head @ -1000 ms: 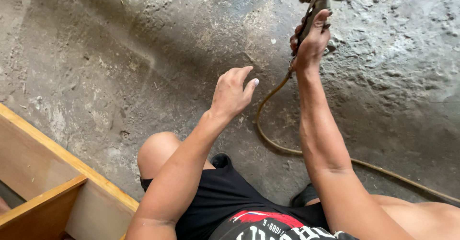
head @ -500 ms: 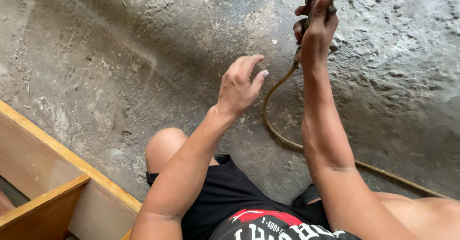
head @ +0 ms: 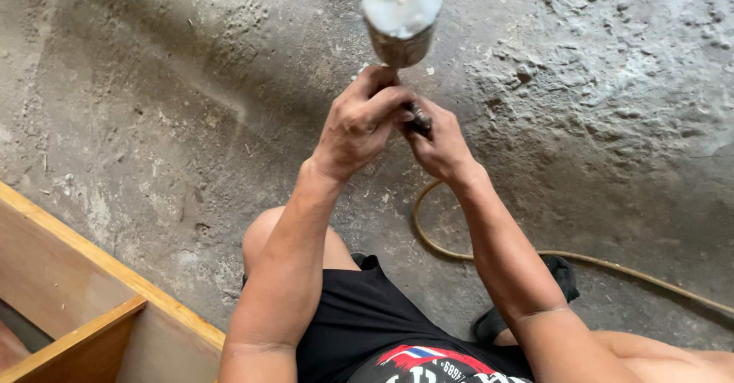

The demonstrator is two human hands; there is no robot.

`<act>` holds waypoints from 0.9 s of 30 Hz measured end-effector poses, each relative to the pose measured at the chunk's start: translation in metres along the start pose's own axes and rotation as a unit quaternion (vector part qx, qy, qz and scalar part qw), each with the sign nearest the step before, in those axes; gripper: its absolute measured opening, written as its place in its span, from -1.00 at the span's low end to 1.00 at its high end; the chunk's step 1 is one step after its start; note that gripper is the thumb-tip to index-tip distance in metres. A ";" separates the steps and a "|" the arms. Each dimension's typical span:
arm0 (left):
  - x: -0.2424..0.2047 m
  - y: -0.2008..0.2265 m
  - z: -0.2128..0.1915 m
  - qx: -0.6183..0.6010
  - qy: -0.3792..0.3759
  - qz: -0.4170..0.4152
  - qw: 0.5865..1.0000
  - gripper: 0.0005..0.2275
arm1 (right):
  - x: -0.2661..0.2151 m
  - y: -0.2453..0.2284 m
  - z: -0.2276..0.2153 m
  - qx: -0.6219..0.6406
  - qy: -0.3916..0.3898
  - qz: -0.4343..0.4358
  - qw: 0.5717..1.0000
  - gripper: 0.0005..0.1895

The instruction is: The person uses a spray gun to apply a white coating to a wooden furniture frame. They move around the frame to cover different sections and then lift the frame to inspect the underside.

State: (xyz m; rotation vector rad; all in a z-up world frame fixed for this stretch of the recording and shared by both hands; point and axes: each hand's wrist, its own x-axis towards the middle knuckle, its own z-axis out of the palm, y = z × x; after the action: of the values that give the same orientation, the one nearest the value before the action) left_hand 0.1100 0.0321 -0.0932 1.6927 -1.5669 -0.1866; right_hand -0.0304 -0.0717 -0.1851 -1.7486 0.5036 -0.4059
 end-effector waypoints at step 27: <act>-0.025 0.015 0.007 0.075 -0.003 -0.096 0.993 -0.52 | 0.107 0.075 -0.048 0.301 0.269 -0.076 0.912 -0.25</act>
State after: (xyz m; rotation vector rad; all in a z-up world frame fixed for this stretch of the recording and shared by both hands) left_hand 0.0890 0.0525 -0.0987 1.9638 -1.4518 -0.1761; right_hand 0.0258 -0.1833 -0.2466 -1.0624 0.5546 -1.0531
